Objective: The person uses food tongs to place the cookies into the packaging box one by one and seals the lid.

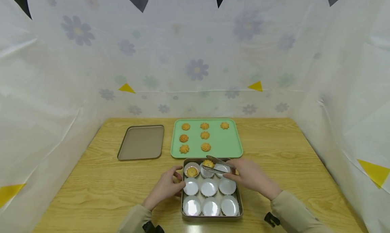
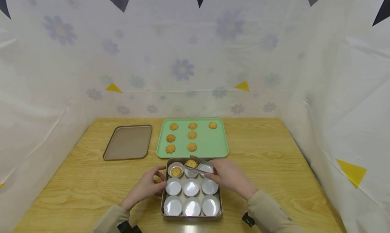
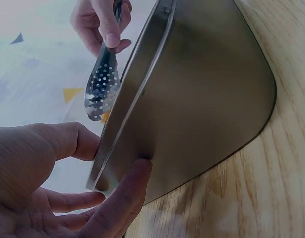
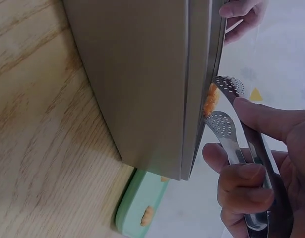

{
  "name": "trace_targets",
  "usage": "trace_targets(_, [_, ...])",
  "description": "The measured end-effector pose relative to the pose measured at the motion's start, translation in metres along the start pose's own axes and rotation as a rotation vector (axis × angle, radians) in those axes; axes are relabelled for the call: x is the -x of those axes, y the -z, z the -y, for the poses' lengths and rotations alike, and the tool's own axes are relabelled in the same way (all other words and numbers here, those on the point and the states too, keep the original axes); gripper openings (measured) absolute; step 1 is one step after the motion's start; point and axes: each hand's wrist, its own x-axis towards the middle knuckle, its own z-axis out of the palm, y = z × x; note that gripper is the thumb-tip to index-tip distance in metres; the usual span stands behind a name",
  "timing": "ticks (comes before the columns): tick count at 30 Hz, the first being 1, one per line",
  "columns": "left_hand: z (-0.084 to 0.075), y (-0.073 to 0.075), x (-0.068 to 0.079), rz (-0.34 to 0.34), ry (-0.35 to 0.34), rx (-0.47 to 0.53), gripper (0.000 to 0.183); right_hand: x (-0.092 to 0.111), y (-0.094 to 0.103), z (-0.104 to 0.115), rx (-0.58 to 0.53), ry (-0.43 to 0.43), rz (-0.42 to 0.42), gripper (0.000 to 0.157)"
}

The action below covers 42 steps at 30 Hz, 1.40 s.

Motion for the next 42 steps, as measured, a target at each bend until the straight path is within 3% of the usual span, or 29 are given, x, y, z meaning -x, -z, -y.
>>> trace_targets(6, [-0.002,0.001,0.002,-0.001,0.001,0.021,0.065,-0.003,-0.001,0.004,0.016,-0.003,0.026,0.021])
trace_targets(14, [0.000,0.001,0.001,-0.001,-0.003,0.012,0.065,-0.009,-0.002,0.007,0.048,-0.009,0.055,0.033])
trace_targets(21, [-0.001,0.001,0.001,-0.012,-0.007,-0.012,0.064,-0.012,-0.002,0.010,0.063,-0.004,0.066,0.024])
trace_targets(28, [0.001,0.000,0.001,-0.013,-0.013,0.000,0.065,-0.012,-0.002,0.009,0.055,-0.024,0.076,0.027])
trace_targets(32, [0.002,0.000,0.000,-0.012,-0.018,-0.014,0.065,-0.011,0.000,0.003,-0.040,-0.041,0.079,0.027])
trace_targets(36, [0.002,0.000,0.000,-0.014,-0.019,-0.017,0.064,-0.010,0.003,-0.012,-0.229,-0.071,0.064,0.022])
trace_targets(39, [0.002,0.000,0.000,-0.012,-0.016,-0.015,0.064,-0.013,0.004,-0.027,-0.369,-0.104,0.021,0.027])
trace_targets(42, [0.002,0.000,0.000,-0.011,-0.014,-0.013,0.064,-0.019,0.003,-0.043,-0.430,-0.141,-0.052,0.025])
